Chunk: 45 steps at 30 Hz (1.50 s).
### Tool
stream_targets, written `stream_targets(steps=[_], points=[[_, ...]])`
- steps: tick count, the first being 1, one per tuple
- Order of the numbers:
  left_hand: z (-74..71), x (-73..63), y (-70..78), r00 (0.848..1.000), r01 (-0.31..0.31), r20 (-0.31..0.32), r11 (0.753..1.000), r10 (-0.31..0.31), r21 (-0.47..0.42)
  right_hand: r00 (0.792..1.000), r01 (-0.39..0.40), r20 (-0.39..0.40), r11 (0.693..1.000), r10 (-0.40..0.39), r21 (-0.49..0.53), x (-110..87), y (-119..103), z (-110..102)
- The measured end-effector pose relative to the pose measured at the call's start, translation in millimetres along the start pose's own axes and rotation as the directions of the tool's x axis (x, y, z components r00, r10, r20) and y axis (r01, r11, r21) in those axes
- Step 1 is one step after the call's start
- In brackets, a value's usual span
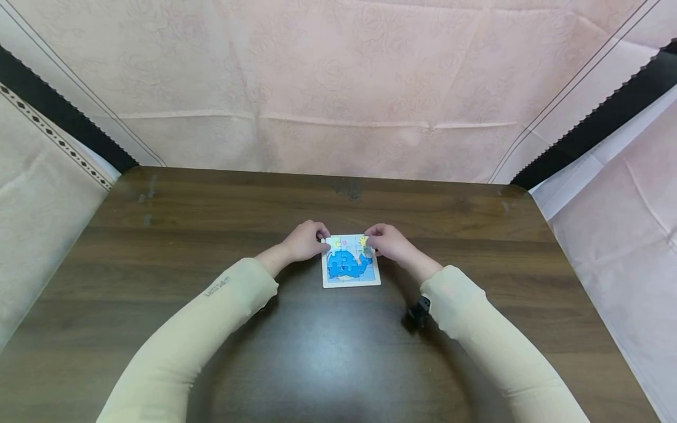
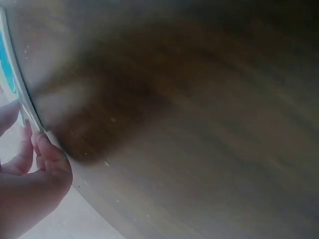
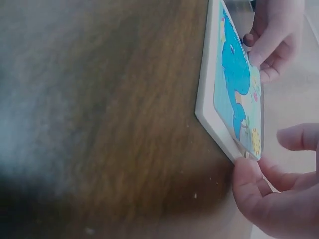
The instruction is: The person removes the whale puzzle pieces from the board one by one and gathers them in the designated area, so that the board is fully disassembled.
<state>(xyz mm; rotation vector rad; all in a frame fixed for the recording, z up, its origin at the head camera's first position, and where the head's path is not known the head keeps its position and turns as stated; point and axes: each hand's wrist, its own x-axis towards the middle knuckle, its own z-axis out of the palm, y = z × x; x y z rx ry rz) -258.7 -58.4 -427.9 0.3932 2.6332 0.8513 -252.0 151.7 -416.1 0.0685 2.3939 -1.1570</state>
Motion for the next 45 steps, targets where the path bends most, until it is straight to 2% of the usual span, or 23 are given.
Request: stream_targets(steps=[5,9,12,13,15,17,20,21,23,26,31,35,41,45], points=[[-2.7,2.5,-0.6,0.998,0.067,0.030,0.989,-0.063,-0.133,0.993,0.107,-0.025,0.981,-0.113,-0.164,-7.6,1.5,2.7],[-5.6,2.6,1.1,0.996,0.088,0.023,0.983,-0.085,-0.163,0.979,0.189,-0.019,0.939,-0.203,-0.286,-16.2,2.4,5.0],[-7.0,3.0,1.6,0.995,0.097,0.022,0.981,-0.095,-0.169,0.965,0.245,0.010,0.889,-0.262,-0.388,-25.2,4.4,7.1],[-7.3,3.1,1.7,0.995,0.100,0.024,0.980,-0.097,-0.171,0.957,0.271,0.026,0.862,-0.288,-0.429,-28.8,5.3,7.8],[-7.8,3.4,2.2,0.994,0.108,0.029,0.978,-0.104,-0.180,0.933,0.335,0.072,0.781,-0.351,-0.527,-36.3,9.4,9.2],[-7.9,3.0,3.0,0.994,0.113,0.035,0.976,-0.108,-0.185,0.898,0.409,0.141,0.676,-0.416,-0.613,-45.1,15.2,10.6],[-7.8,3.0,3.7,0.993,0.116,0.038,0.976,-0.110,-0.187,0.853,0.492,0.259,0.531,-0.453,-0.690,-58.1,26.2,12.8],[-7.8,3.1,3.7,0.993,0.116,0.038,0.976,-0.111,-0.185,0.841,0.513,0.295,0.498,-0.453,-0.699,-61.9,30.0,13.6],[-8.1,3.1,3.7,0.993,0.117,0.039,0.976,-0.112,-0.183,0.833,0.534,0.350,0.459,-0.428,-0.710,-67.6,36.2,15.7],[-8.5,2.6,3.5,0.992,0.122,0.041,0.975,-0.116,-0.184,0.829,0.547,0.390,0.437,-0.400,-0.714,-71.8,42.0,18.1],[-9.0,3.2,3.1,0.992,0.123,0.038,0.973,-0.118,-0.193,0.833,0.546,0.407,0.443,-0.374,-0.711,-71.7,44.9,19.1],[-8.6,4.3,2.8,0.993,0.119,0.023,0.973,-0.117,-0.197,0.831,0.550,0.413,0.436,-0.373,-0.713,-70.3,45.3,19.0],[-8.5,3.9,3.9,0.992,0.125,-0.001,0.972,-0.128,-0.200,0.832,0.545,0.413,0.407,-0.371,-0.733,-69.3,44.8,20.2],[-8.3,2.9,4.1,0.991,0.130,-0.003,0.969,-0.133,-0.209,0.837,0.534,0.398,0.406,-0.375,-0.741,-67.8,40.8,21.3]])
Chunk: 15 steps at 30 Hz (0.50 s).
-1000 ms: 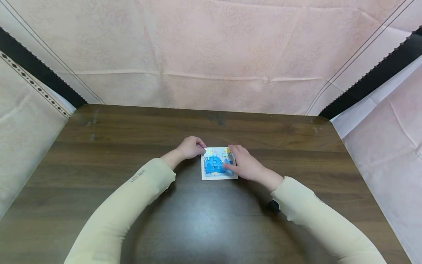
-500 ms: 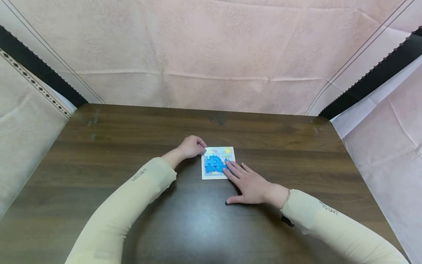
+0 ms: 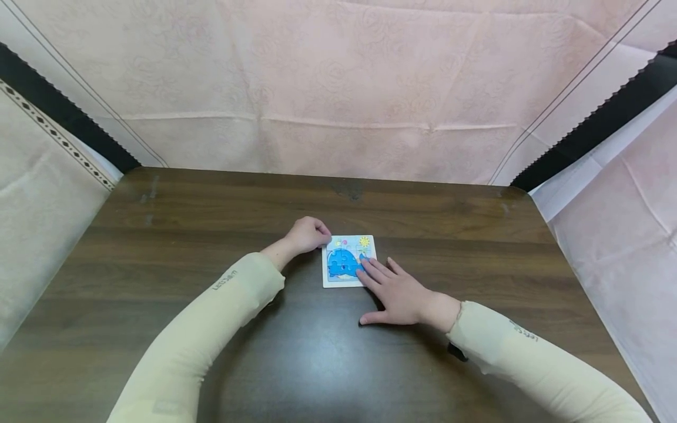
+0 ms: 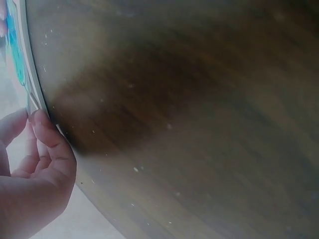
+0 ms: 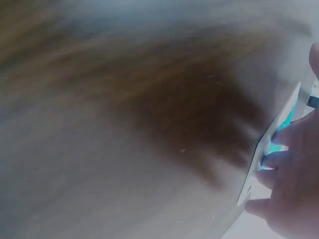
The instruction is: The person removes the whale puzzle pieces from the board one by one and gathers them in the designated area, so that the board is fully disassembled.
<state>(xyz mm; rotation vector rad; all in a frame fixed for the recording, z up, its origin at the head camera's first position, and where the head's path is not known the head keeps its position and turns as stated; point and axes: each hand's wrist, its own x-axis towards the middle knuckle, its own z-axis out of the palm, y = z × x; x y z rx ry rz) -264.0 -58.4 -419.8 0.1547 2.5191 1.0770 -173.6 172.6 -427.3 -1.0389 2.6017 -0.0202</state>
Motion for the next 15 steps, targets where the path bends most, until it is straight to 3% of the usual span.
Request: stream_targets(steps=[7,15], points=[[-0.6,0.5,-1.0,1.000,0.007,0.001,1.000,-0.007,0.008,0.999,0.021,-0.040,1.000,-0.022,-0.012,17.9,-2.9,-2.7],[-0.2,0.1,1.1,1.000,0.008,0.003,1.000,-0.008,0.015,1.000,0.013,-0.006,1.000,-0.013,-0.014,29.8,-4.3,-3.5]])
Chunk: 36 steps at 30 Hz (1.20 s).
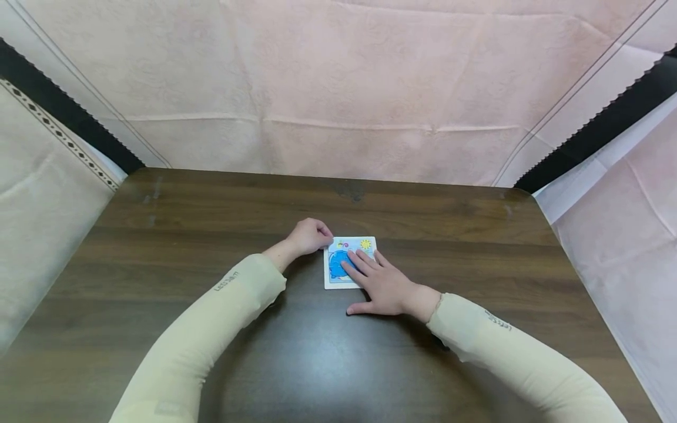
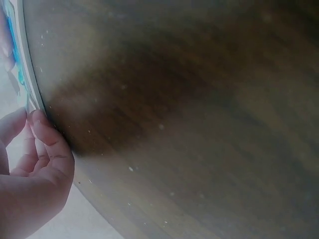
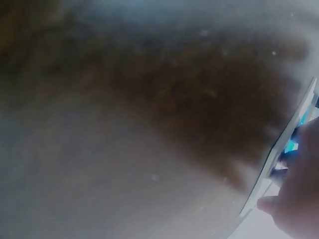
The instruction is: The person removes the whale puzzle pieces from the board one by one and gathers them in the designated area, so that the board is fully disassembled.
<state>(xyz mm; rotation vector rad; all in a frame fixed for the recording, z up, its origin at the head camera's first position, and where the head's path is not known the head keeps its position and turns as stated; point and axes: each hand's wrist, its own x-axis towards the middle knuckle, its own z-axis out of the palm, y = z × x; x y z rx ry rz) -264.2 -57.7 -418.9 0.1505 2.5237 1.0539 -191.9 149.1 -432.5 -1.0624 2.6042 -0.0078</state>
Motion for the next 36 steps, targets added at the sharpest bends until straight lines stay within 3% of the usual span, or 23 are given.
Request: stream_targets(steps=[16,29,36], points=[[-5.3,-6.4,4.7,0.996,-0.087,-0.016,0.996,0.087,-0.030,1.000,-0.004,0.029,1.000,0.004,0.009,0.7,1.1,0.4],[-1.3,-5.2,-3.1,0.999,-0.035,0.003,0.994,0.035,-0.103,0.999,0.021,0.048,1.000,-0.022,0.011,4.6,-5.2,-7.8],[-0.4,-4.4,-2.6,0.998,-0.059,-0.021,0.990,0.057,-0.126,0.999,0.025,0.043,1.000,-0.025,0.007,4.3,-8.3,-8.8]])
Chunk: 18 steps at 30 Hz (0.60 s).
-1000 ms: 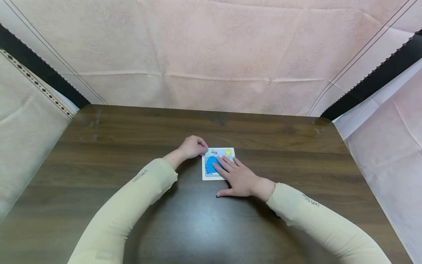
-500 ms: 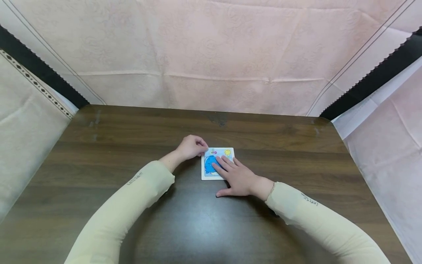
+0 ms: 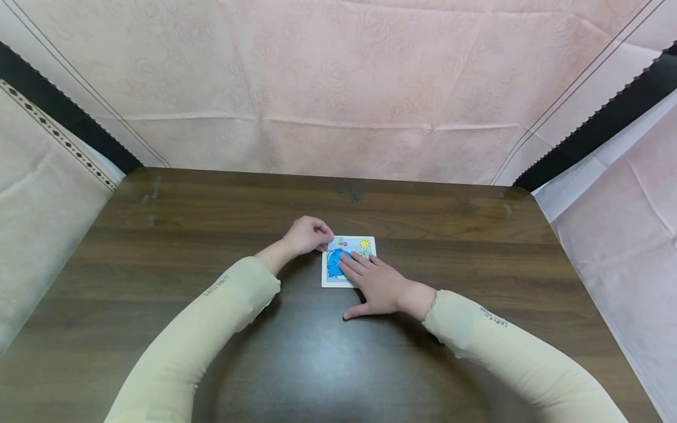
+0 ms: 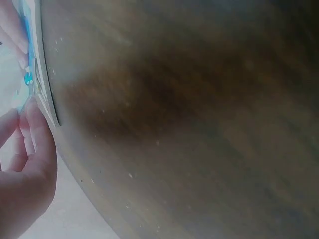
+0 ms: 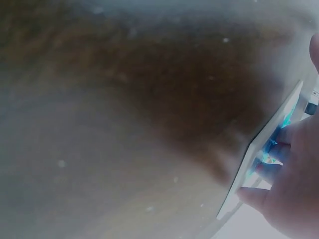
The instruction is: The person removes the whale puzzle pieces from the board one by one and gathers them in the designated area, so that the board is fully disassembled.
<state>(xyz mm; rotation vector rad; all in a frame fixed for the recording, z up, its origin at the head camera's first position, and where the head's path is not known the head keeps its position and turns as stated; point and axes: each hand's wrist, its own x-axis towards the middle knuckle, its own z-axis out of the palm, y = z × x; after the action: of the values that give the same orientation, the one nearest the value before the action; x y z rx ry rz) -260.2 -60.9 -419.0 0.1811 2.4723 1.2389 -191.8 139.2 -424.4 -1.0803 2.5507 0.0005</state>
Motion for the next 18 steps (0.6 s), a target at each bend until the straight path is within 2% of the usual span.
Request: stream_targets(steps=[2,5,8,10,16,18], points=[[0.4,-0.6,1.1,1.000,0.011,-0.006,1.000,-0.011,-0.007,1.000,-0.002,0.005,1.000,0.002,-0.004,0.1,-0.5,-0.9],[-1.1,-0.3,5.1,0.996,0.072,-0.050,0.993,-0.077,-0.091,1.000,-0.003,0.011,1.000,0.003,-0.015,0.6,-0.9,-1.8],[-8.5,2.5,10.4,0.984,0.103,-0.120,0.969,-0.132,-0.223,1.000,-0.006,0.020,1.000,0.007,-0.023,1.2,-0.9,-2.6],[-15.7,4.7,12.1,0.978,0.104,-0.143,0.952,-0.150,-0.288,1.000,-0.010,0.025,1.000,0.011,-0.019,1.1,-0.9,-2.7],[-35.6,6.3,0.9,0.984,0.146,-0.050,0.933,-0.172,-0.328,1.000,-0.008,0.023,1.000,0.008,-0.005,0.5,-1.3,-0.8],[-40.9,5.6,-5.0,0.983,0.156,-0.037,0.928,-0.179,-0.338,1.000,-0.005,0.020,1.000,0.006,-0.010,0.4,-1.7,-0.2]])
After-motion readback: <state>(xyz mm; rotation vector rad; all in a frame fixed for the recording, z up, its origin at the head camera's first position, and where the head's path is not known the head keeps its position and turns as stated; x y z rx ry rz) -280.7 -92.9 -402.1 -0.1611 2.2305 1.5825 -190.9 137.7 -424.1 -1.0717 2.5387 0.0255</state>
